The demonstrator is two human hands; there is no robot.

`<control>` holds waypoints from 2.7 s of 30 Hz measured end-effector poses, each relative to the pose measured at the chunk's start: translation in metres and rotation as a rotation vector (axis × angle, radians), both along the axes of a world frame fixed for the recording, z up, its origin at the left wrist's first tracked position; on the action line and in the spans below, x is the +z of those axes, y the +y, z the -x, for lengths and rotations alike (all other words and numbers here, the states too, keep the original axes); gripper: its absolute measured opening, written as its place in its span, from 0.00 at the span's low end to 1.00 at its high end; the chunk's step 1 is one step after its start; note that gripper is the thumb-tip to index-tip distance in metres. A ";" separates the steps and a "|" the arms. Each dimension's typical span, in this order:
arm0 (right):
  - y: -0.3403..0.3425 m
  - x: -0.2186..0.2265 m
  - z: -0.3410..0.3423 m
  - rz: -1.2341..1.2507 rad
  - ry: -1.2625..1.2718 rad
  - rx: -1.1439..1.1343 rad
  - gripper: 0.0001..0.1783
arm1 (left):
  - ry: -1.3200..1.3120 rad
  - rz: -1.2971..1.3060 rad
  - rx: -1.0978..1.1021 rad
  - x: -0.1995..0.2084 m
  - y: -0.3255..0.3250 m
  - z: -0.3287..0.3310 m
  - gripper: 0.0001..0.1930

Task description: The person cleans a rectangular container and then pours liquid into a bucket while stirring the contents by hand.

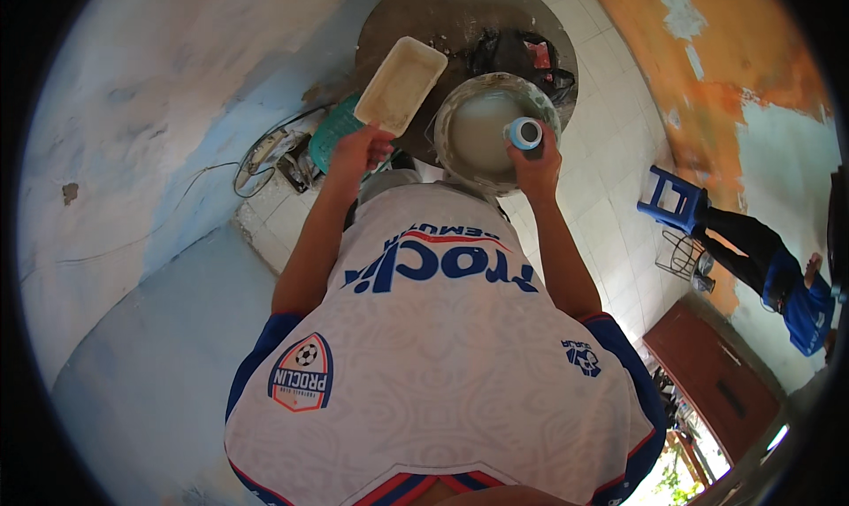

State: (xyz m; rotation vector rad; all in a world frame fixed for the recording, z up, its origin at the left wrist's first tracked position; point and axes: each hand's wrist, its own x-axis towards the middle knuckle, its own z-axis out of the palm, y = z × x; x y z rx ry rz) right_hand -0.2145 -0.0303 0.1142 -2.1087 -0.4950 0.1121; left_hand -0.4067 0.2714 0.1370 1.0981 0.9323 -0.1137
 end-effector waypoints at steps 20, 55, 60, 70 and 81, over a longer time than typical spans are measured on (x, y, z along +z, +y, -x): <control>-0.064 0.037 -0.072 0.351 -0.215 0.435 0.40 | -0.052 -0.667 -0.217 -0.023 -0.152 -0.080 0.19; -0.066 0.060 -0.092 0.443 -0.363 0.674 0.35 | 0.209 -1.367 -0.463 -0.053 -0.191 -0.080 0.19; -0.071 0.051 -0.091 0.356 -0.296 0.641 0.35 | 0.268 -1.401 -0.568 -0.060 -0.193 -0.089 0.20; -0.075 0.062 -0.086 0.479 -0.239 0.715 0.34 | 0.222 -1.076 -0.629 -0.110 -0.180 -0.135 0.10; -0.074 0.070 -0.090 0.523 -0.262 0.727 0.34 | 0.222 -1.139 -0.648 -0.141 -0.182 -0.142 0.12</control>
